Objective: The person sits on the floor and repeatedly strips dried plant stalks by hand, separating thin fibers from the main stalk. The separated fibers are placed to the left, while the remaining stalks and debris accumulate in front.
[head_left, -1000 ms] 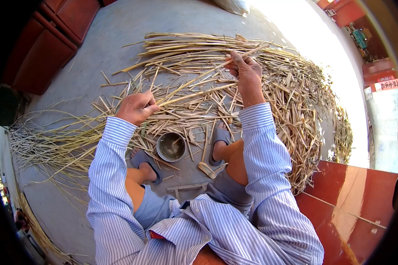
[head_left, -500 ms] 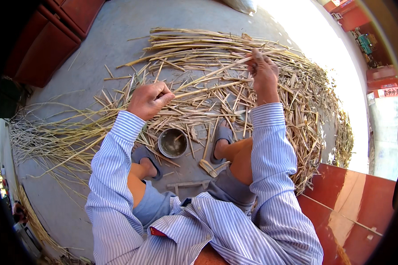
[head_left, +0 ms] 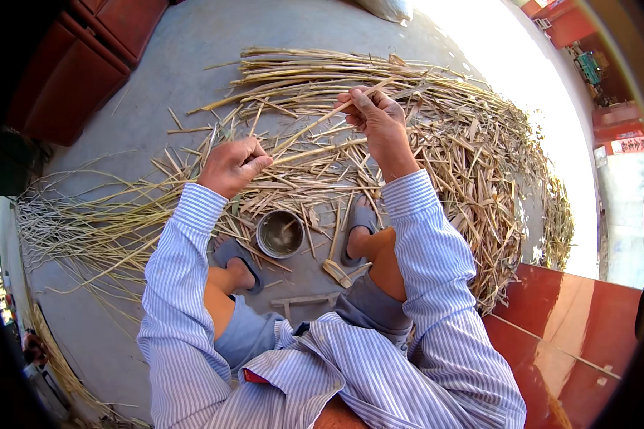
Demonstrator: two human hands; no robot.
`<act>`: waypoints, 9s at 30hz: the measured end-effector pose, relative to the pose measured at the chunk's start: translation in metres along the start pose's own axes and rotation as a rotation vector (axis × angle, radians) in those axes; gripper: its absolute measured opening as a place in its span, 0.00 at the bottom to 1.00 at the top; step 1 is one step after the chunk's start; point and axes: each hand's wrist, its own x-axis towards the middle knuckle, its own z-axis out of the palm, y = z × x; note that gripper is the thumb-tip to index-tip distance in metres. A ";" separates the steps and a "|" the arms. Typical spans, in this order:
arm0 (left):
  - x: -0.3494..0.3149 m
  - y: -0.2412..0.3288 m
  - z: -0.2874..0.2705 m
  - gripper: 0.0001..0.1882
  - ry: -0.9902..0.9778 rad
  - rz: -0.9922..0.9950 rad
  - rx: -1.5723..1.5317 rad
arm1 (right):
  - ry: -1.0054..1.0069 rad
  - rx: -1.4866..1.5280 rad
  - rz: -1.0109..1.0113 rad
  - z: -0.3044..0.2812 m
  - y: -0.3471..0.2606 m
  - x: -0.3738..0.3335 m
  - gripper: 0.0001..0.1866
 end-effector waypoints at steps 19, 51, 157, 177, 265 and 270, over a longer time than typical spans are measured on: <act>-0.019 -0.002 -0.016 0.11 -0.090 -0.033 0.004 | 0.327 0.179 0.244 -0.089 -0.012 0.016 0.23; -0.004 -0.006 -0.065 0.10 0.471 0.431 0.846 | 0.108 0.102 0.503 -0.122 0.057 0.046 0.10; 0.040 0.167 -0.037 0.36 -0.050 0.212 0.740 | -0.065 0.647 0.005 -0.051 -0.014 -0.048 0.13; -0.021 0.156 -0.013 0.21 0.218 0.577 1.026 | 0.411 1.171 -0.020 -0.156 0.007 0.013 0.12; -0.020 0.074 -0.045 0.24 0.362 0.484 0.821 | 0.238 1.079 -0.001 -0.128 -0.045 -0.024 0.16; -0.023 0.075 0.003 0.28 0.165 0.298 0.813 | 0.445 1.148 -0.076 -0.127 -0.047 -0.015 0.23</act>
